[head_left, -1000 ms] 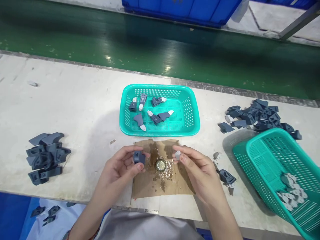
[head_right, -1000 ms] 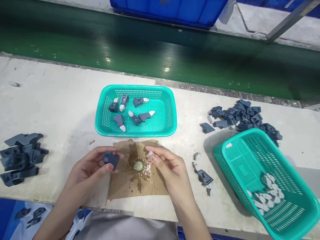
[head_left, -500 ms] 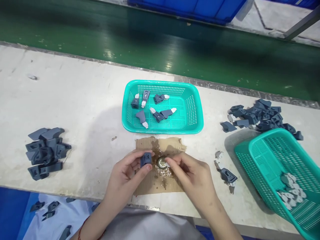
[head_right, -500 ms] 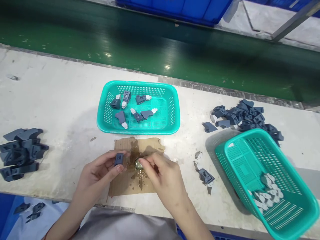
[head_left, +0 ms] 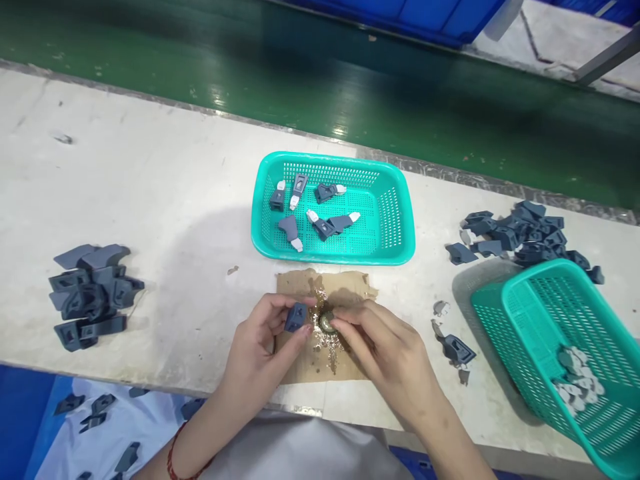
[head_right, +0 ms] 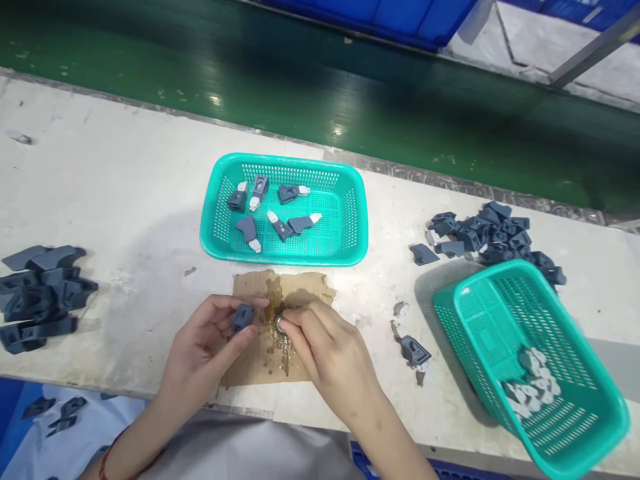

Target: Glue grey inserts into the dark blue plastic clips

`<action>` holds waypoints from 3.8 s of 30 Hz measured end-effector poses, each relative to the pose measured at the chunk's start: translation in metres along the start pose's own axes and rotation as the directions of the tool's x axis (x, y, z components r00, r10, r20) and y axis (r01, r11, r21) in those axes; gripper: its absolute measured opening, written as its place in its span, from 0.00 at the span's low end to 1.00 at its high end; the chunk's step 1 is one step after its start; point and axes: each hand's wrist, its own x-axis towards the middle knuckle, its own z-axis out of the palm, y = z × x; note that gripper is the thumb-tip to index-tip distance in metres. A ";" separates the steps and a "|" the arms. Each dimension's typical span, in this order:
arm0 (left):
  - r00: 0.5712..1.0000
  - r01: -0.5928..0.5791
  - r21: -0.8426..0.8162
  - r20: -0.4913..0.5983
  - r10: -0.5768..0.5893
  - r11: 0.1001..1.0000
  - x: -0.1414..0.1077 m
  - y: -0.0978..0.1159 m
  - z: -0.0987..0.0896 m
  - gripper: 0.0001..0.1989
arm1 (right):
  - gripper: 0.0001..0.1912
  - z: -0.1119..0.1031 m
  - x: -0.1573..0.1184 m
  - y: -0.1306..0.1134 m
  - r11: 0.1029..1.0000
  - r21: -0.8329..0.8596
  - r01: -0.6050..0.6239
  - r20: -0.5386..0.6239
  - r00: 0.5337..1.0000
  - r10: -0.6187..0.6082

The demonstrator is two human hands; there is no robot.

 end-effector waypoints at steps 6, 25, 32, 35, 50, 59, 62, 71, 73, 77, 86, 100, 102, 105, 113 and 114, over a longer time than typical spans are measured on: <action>0.999 -0.039 0.053 0.011 0.039 0.998 0.001 -0.002 0.001 0.07 | 0.04 0.002 0.001 0.002 0.999 -0.033 0.039 0.008 0.999 -0.039; 0.913 -0.383 0.500 0.333 0.236 0.777 -0.004 0.001 -0.005 0.12 | 0.05 -0.001 0.002 -0.012 0.771 0.549 -0.323 -0.082 0.897 0.434; 0.910 -0.392 0.511 0.336 0.243 0.765 -0.004 0.002 -0.004 0.11 | 0.07 0.002 0.007 -0.015 0.785 0.526 -0.327 -0.034 0.914 0.403; 0.912 -0.389 0.515 0.333 0.239 0.764 -0.004 0.003 -0.004 0.11 | 0.07 0.002 0.007 -0.015 0.799 0.506 -0.323 -0.022 0.922 0.387; 0.880 -0.466 0.567 0.378 0.287 0.679 -0.005 0.000 -0.002 0.12 | 0.06 0.003 0.005 -0.017 0.893 0.408 -0.193 -0.031 0.974 0.225; 0.873 -0.478 0.520 0.375 0.313 0.709 -0.006 0.005 -0.002 0.19 | 0.13 -0.017 0.011 -0.018 0.957 0.214 -0.194 0.129 0.977 0.170; 0.911 -0.382 0.522 0.352 0.215 0.762 -0.006 0.014 -0.004 0.19 | 0.18 -0.022 0.011 -0.017 0.979 0.155 -0.134 0.185 0.977 0.104; 0.894 -0.008 0.459 0.402 -0.199 0.889 0.002 0.036 -0.003 0.15 | 0.18 -0.021 0.011 -0.018 0.994 0.081 -0.079 0.212 0.976 0.060; 0.907 -0.011 0.426 0.384 -0.170 0.905 0.004 0.034 -0.001 0.15 | 0.18 -0.018 0.011 -0.019 0.996 0.046 -0.080 0.198 0.978 0.070; 0.901 -0.069 0.428 0.414 -0.128 0.901 0.004 0.032 -0.001 0.14 | 0.17 -0.014 0.009 -0.022 0.998 -0.047 -0.034 0.144 0.989 0.041; 0.895 -0.135 0.463 0.437 -0.092 0.876 0.003 0.035 0.001 0.13 | 0.17 -0.019 0.013 -0.025 0.998 -0.014 -0.060 0.139 0.988 0.062; 0.932 -0.112 0.313 0.363 -0.010 0.943 0.011 0.053 -0.006 0.11 | 0.08 -0.032 -0.002 -0.028 0.992 0.006 0.124 -0.074 0.990 -0.123; 0.937 -0.120 0.344 0.350 -0.008 0.931 0.010 0.052 -0.007 0.09 | 0.08 -0.032 -0.003 -0.027 0.994 0.012 0.105 -0.042 0.994 -0.104; 0.926 -0.142 0.414 0.377 -0.027 0.899 0.011 0.051 -0.006 0.07 | 0.09 -0.034 -0.005 -0.023 0.993 0.089 0.071 0.006 0.997 -0.071; 0.918 -0.269 0.446 0.386 0.088 0.854 0.025 0.059 0.025 0.09 | 0.10 -0.056 -0.015 -0.010 0.982 0.163 -0.096 0.015 0.995 0.095; 0.924 -0.272 0.454 0.371 0.097 0.848 0.029 0.062 0.026 0.09 | 0.10 -0.062 -0.019 -0.005 0.979 0.164 -0.123 -0.024 0.991 0.128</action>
